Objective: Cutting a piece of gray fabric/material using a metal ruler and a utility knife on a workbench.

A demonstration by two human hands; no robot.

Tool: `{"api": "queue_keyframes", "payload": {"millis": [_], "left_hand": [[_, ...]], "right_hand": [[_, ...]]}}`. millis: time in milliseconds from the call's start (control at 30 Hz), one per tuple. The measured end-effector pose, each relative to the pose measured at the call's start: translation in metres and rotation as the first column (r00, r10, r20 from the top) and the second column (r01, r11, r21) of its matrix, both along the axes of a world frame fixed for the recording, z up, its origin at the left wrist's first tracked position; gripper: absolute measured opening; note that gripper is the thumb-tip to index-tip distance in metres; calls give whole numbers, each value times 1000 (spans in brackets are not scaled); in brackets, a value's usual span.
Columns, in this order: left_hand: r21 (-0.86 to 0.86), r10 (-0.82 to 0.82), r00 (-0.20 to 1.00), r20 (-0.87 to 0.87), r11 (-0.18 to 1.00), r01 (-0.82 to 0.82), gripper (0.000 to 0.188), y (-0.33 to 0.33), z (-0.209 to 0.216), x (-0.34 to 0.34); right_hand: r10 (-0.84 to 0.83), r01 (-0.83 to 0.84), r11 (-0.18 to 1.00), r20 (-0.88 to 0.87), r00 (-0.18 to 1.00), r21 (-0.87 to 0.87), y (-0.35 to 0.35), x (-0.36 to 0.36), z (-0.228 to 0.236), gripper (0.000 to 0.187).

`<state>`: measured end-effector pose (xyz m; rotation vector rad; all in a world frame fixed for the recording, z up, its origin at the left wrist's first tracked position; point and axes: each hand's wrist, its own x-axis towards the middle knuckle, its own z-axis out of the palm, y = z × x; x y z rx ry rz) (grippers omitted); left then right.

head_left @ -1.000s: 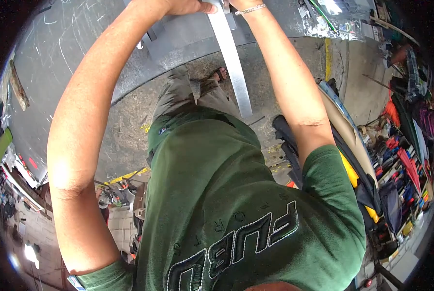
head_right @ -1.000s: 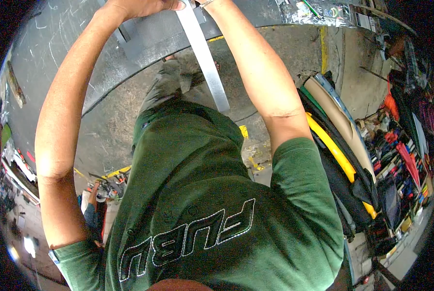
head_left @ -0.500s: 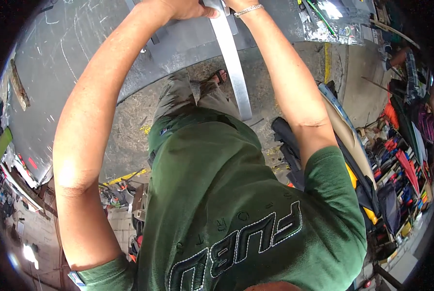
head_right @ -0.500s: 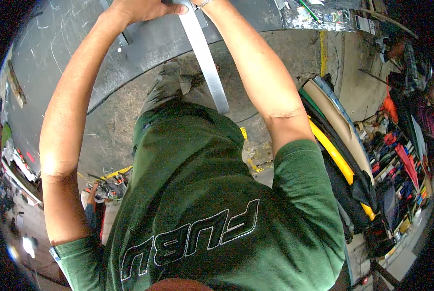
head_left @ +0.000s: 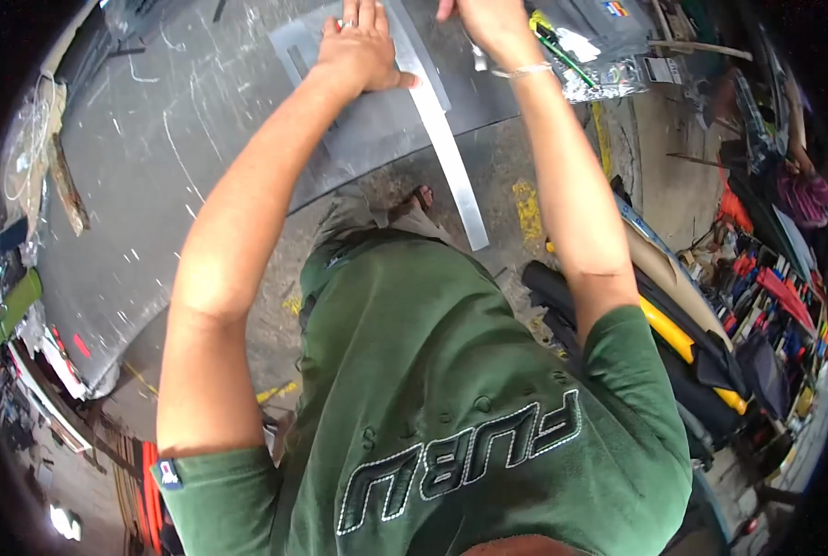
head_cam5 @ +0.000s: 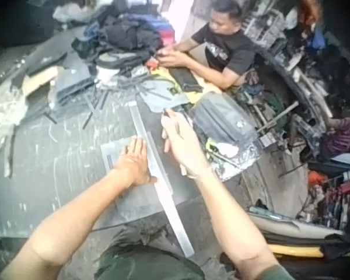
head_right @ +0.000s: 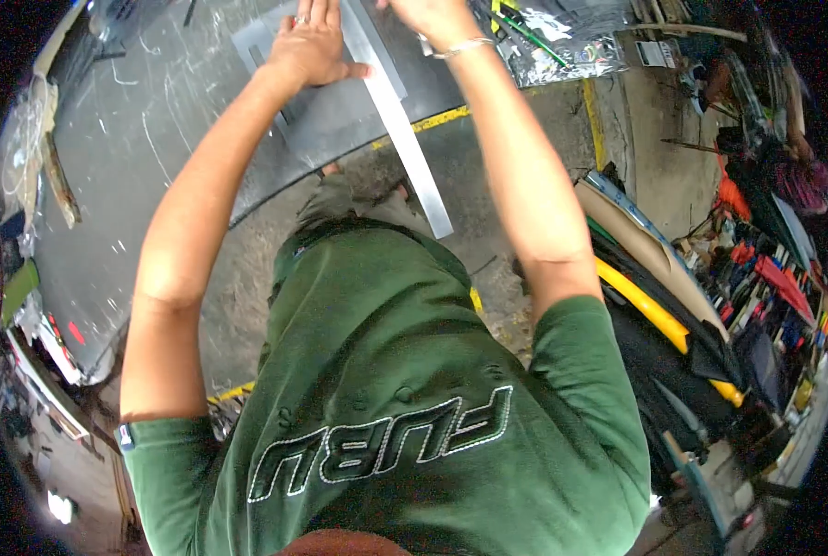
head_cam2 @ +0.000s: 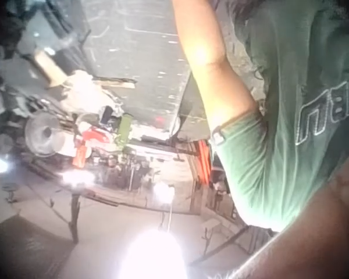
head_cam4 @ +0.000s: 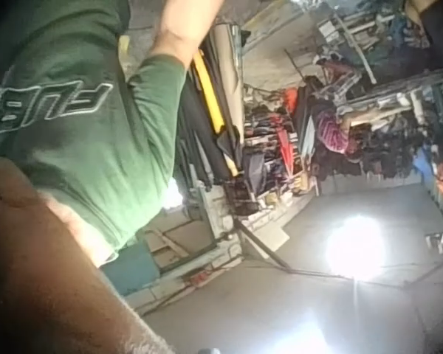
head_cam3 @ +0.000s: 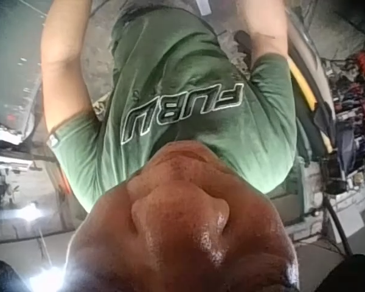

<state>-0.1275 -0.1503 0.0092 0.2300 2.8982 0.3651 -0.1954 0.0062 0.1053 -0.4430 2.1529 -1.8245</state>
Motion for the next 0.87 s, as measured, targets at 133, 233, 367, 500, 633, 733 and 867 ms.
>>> {"api": "queue_keyframes", "payload": {"millis": [133,233,367,500,633,733,867], "left_hand": [[-244,41,993,111,970,-13,133,15,5,-13],[-208,1,999,54,978,11,134,13,0,-11],[-160,3,1000,-6,987,-4,134,4,-7,-3],[-143,-9,1000,-21,990,5,135,2,-5,-3],[-40,-8,999,-45,999,7,128,-5,-5,-1],[148,-8,973,-233,988,44,117,-21,-6,3],[11,-21,980,-197,1000,23,105,-42,-4,20]], "right_hand": [[6,92,962,-355,935,259,75,-7,52,28],[-265,312,941,-290,919,130,137,18,78,30],[-420,471,821,219,881,-322,176,74,9,17],[-184,454,777,532,827,-436,152,160,-54,42],[-287,465,856,540,791,-225,141,189,-81,34],[-571,417,668,65,819,616,158,191,-114,53],[-201,81,797,137,970,598,148,202,-108,51]]}}
